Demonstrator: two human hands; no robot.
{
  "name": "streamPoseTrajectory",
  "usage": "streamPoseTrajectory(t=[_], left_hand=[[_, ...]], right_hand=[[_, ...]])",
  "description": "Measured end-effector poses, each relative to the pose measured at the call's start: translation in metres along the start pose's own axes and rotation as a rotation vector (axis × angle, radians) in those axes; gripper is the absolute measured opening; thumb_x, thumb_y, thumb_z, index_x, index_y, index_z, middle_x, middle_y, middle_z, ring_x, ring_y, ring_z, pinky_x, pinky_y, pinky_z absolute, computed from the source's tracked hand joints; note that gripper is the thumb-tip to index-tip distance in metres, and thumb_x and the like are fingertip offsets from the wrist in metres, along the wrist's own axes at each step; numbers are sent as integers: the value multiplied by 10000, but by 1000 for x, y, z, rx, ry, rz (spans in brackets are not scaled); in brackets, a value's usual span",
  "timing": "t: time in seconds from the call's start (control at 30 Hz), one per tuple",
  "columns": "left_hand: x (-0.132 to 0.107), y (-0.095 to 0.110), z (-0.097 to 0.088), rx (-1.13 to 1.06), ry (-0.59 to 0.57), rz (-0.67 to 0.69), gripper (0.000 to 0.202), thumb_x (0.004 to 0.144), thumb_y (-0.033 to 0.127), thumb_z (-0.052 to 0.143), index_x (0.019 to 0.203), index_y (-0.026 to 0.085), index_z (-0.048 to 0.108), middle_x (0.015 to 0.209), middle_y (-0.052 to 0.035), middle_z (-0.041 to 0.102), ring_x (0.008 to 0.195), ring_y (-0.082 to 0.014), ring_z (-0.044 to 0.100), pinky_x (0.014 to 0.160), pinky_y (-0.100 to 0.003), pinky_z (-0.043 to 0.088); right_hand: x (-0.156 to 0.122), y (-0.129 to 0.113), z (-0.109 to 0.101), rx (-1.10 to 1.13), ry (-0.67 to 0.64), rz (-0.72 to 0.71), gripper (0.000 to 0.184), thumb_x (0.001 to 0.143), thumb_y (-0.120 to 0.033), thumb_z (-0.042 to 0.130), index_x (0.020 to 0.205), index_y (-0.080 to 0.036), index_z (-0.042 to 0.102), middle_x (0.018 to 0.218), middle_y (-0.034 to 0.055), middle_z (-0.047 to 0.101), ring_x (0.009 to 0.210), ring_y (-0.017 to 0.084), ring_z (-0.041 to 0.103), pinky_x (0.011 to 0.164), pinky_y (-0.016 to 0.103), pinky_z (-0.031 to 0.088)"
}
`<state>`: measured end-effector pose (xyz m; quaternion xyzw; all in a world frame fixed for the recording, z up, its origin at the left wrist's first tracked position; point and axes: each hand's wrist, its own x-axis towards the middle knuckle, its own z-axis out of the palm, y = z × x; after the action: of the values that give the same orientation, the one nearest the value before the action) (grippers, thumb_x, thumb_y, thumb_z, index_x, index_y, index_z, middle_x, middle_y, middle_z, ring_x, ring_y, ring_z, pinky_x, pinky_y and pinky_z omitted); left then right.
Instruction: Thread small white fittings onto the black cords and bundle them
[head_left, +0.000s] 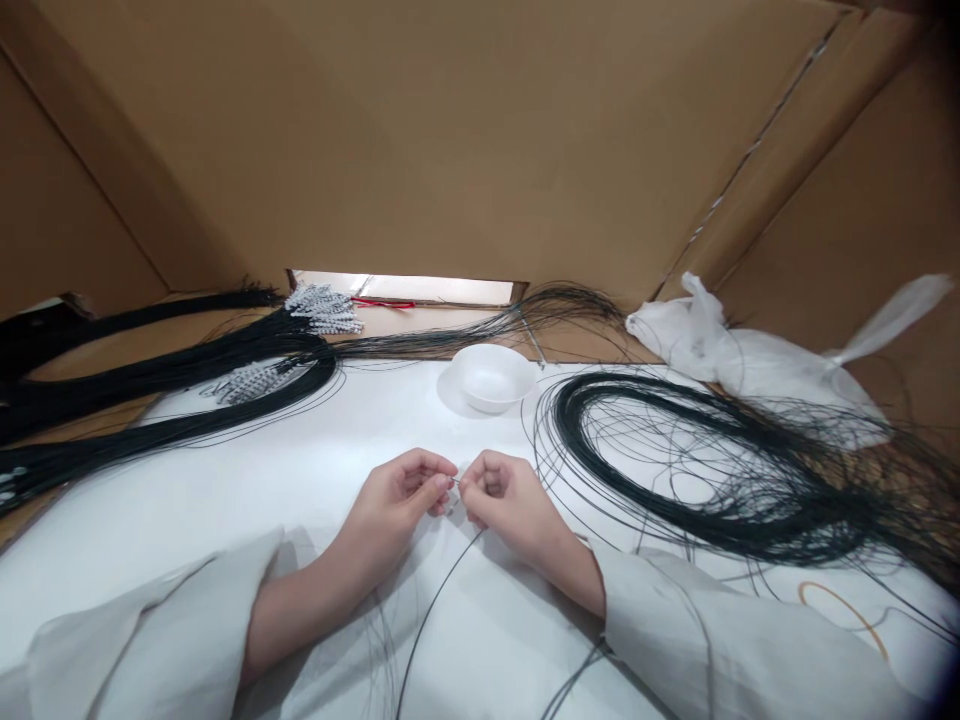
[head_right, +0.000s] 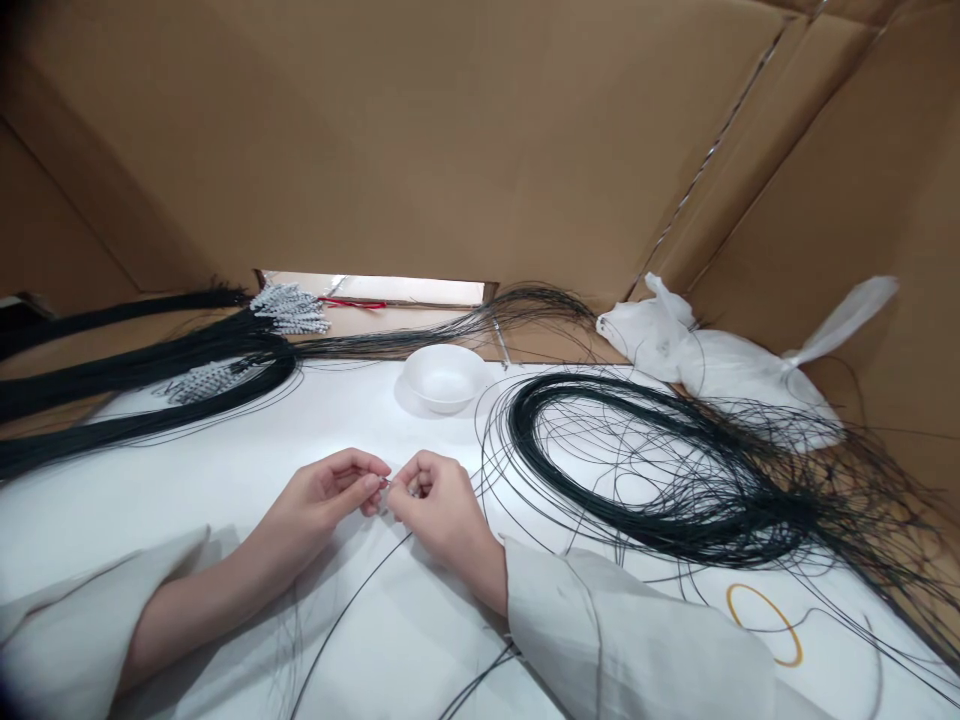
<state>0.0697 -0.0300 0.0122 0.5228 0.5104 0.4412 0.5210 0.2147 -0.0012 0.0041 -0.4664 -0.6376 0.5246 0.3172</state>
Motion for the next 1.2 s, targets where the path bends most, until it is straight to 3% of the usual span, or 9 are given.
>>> streamPoseTrajectory(t=[0.43,0.63,0.87,1.2], left_hand=[[0,0,-1,67,9,19,109,789,234,533,825,145,583,675,6,565,630,-114,511,623,-225,401],[-2,0,-2,168,1,55,124,789,218,509,832,158,609,776,-21,628,702,-140,557,661,-236,417],[3,-4,-4,100,-13,33,146,784,249,522,824,138,608,649,-7,572,626,-130,514,613,-237,403],[0,2,-2,90,5,43,113,776,241,534,798,142,582,744,-23,602,660,-133,532,641,-244,417]], right_hand=[[0,-2,0,-1,1,10,39,658,-183,505,636,-171,475,502,-40,487,462,83,453,448,198,337],[2,-2,-1,7,-19,13,42,671,-183,506,642,-166,482,503,-38,498,459,81,464,445,193,343],[1,-4,-1,90,-53,26,55,696,-193,528,672,-146,513,494,-33,518,438,64,464,445,180,356],[2,-8,-3,183,-72,83,69,693,-175,555,652,-139,514,491,-23,546,428,57,467,444,175,378]])
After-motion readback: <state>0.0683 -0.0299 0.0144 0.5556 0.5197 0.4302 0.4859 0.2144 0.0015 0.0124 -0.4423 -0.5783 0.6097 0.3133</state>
